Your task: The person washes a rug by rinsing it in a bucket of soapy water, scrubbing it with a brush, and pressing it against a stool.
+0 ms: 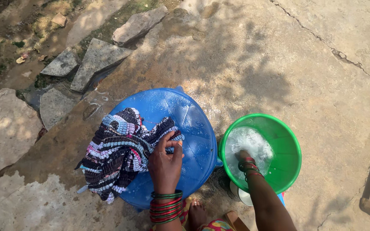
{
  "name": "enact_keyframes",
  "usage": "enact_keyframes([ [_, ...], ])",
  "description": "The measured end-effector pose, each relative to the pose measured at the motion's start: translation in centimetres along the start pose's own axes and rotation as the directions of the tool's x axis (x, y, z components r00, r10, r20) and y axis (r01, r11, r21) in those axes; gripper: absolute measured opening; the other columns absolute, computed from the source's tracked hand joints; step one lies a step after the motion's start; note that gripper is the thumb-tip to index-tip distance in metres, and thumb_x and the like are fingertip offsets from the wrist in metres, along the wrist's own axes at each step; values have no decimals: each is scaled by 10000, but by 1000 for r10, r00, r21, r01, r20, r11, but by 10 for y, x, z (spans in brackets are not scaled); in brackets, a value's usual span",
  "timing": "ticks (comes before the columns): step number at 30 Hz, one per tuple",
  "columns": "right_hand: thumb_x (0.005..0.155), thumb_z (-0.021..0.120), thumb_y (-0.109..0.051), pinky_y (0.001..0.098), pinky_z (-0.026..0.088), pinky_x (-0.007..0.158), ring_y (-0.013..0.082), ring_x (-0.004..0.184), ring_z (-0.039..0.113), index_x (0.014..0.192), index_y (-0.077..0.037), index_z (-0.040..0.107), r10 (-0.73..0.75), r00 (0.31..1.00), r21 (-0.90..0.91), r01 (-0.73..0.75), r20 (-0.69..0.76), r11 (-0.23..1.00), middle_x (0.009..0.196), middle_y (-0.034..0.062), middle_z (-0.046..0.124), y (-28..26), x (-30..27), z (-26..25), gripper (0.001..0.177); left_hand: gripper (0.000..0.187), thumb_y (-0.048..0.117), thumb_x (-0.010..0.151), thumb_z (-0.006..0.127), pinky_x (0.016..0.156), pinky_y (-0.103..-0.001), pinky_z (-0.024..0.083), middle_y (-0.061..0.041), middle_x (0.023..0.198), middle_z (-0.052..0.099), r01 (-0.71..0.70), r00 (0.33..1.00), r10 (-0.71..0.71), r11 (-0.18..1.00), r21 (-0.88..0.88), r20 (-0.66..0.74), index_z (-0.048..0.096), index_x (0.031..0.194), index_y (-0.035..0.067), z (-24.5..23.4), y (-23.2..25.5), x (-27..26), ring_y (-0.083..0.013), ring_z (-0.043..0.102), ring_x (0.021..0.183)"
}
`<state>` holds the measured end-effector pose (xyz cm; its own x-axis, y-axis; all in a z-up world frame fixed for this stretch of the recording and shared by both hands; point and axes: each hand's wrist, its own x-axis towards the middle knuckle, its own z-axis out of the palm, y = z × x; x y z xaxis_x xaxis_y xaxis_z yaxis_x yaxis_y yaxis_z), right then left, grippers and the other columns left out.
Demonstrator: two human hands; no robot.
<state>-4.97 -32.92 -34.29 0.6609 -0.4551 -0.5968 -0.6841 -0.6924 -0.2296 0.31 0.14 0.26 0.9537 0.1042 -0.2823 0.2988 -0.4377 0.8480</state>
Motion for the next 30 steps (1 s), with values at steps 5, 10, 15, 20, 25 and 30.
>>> enact_keyframes([
  [5, 705, 918, -252, 355, 501, 667, 207, 724, 602, 847, -67, 689, -90, 979, 493, 170, -182, 853, 798, 64, 646, 37, -12, -44, 327, 403, 322, 927, 660, 628, -367, 573, -38, 947, 774, -47, 995, 53, 996, 71, -80, 671, 1282, 131, 4, 1, 0, -193, 774, 673],
  [10, 821, 814, -76, 312, 438, 569, 103, 635, 528, 809, -106, 556, -87, 995, 841, 82, -42, 535, 746, -15, 572, 50, -90, -156, 259, 394, 333, 923, 675, 627, -373, 574, -29, 952, 774, -49, 995, 53, 997, 52, -85, 681, 1259, 127, 6, 1, -4, -192, 760, 668],
  [15, 882, 703, 37, 272, 519, 724, 102, 811, 658, 759, -54, 542, -343, 910, 654, 407, -232, 638, 835, 42, 686, 9, -215, -287, 222, 421, 363, 931, 660, 624, -382, 578, -27, 972, 765, -20, 998, 25, 996, 88, -53, 673, 1297, 156, 4, 0, 1, -193, 759, 695],
  [20, 906, 661, 50, 283, 549, 802, 170, 926, 715, 857, -40, 599, -209, 817, 501, 509, -538, 700, 982, 112, 747, 42, -309, -355, 119, 435, 377, 938, 650, 638, -371, 584, -30, 955, 774, -4, 999, 7, 997, 71, -45, 670, 1309, 152, 6, -3, 0, -196, 773, 707],
  [25, 879, 644, 57, 305, 564, 771, 190, 876, 731, 942, -56, 653, -113, 747, 465, 516, -655, 719, 1007, 110, 751, 31, -266, -310, 129, 444, 360, 943, 641, 642, -359, 591, -27, 968, 779, 23, 1000, -23, 999, 34, -12, 648, 1326, 135, 3, -1, 1, -194, 802, 769],
  [30, 851, 627, 63, 328, 579, 741, 210, 826, 746, 1027, -71, 707, -211, 732, 379, 549, -647, 745, 1033, 109, 755, 7, -326, -371, 236, 446, 337, 944, 651, 639, -340, 588, -34, 974, 778, 11, 1000, -11, 1000, -3, -11, 638, 1332, 118, 3, -1, 0, -196, 806, 767],
])
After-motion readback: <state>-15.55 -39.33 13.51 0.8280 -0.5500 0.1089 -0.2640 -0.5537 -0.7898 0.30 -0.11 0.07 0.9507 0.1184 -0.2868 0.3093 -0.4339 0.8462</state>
